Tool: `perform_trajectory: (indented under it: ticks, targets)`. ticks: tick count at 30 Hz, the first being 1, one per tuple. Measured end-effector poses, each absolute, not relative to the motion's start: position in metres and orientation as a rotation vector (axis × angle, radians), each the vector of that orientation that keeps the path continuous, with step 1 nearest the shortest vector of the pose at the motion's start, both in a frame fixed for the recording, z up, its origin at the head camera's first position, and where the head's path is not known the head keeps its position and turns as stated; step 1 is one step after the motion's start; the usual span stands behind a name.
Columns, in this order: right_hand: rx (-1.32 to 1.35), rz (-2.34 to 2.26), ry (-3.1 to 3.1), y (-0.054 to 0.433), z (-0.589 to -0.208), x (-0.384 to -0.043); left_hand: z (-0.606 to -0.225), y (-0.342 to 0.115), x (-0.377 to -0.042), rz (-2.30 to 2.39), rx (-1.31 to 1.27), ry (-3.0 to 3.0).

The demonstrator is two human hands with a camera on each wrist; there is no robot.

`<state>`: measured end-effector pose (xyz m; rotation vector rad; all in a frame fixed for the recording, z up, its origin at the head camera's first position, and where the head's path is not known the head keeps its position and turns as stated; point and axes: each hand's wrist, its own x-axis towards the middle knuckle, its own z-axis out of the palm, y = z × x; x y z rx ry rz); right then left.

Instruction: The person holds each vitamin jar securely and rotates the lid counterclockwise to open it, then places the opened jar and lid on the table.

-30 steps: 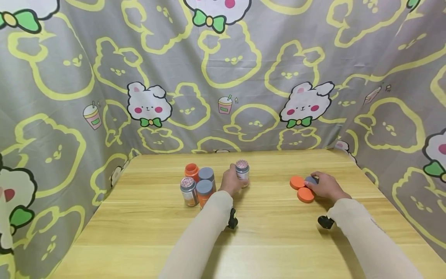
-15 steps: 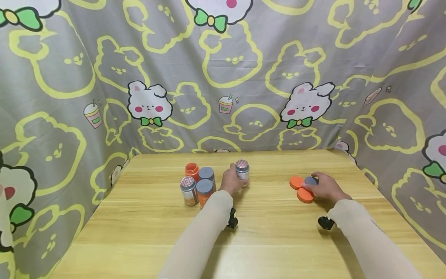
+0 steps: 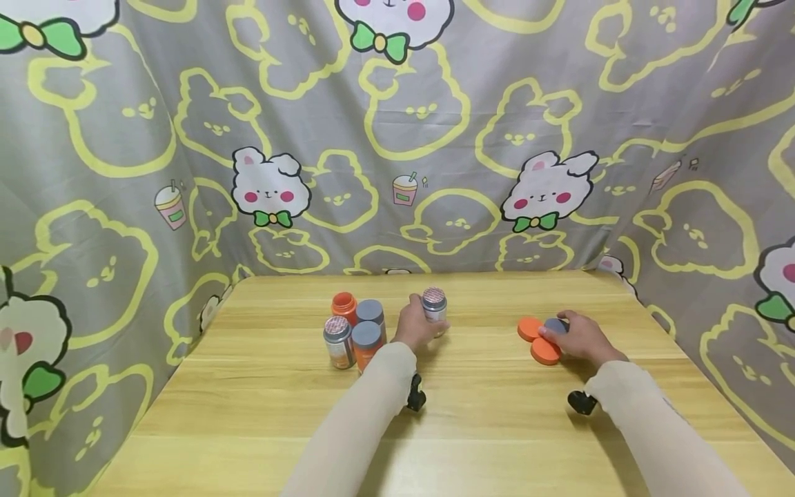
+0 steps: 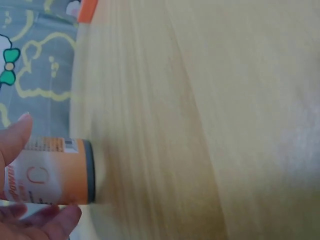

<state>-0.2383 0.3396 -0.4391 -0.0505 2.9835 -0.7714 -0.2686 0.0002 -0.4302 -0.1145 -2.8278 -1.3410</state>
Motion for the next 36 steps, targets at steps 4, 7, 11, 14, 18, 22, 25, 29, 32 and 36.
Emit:
perform_trajectory:
  ticks: [4,7,11,14,18,22,25,29,32,36]
  targets:
    - [-0.058,-0.796,3.036,0.335,-0.434,-0.236,-0.42,0.004,-0.258,-1.323,-0.1,-2.817]
    - [-0.083,-0.849,3.114,0.326,-0.427,-0.235,-0.409,0.006,-0.243,-1.297,-0.171,-2.811]
    - [-0.159,-0.94,3.208,0.308,-0.415,-0.235,-0.393,0.004,-0.222,-1.23,-0.285,-2.808]
    - [-0.237,-0.985,3.242,0.29,-0.404,-0.234,-0.383,-0.002,-0.208,-1.193,-0.326,-2.784]
    - [-0.379,-1.044,3.272,0.262,-0.395,-0.229,-0.374,-0.022,-0.189,-1.141,-0.38,-2.708]
    - [-0.545,-1.101,3.266,0.234,-0.392,-0.221,-0.371,-0.048,-0.166,-1.188,-0.43,-2.566]
    - [-0.633,-1.126,3.231,0.214,-0.39,-0.214,-0.376,-0.068,-0.156,-1.187,-0.445,-2.452]
    - [-0.793,-1.149,3.175,0.186,-0.393,-0.207,-0.387,-0.089,-0.15,-1.126,-0.303,-2.424]
    - [-0.952,-1.187,3.107,0.166,-0.399,-0.203,-0.396,-0.1,-0.147,-1.14,-0.138,-2.485]
    - [-1.088,-1.256,3.018,0.147,-0.407,-0.201,-0.405,-0.108,-0.148,-1.118,-0.02,-2.594]
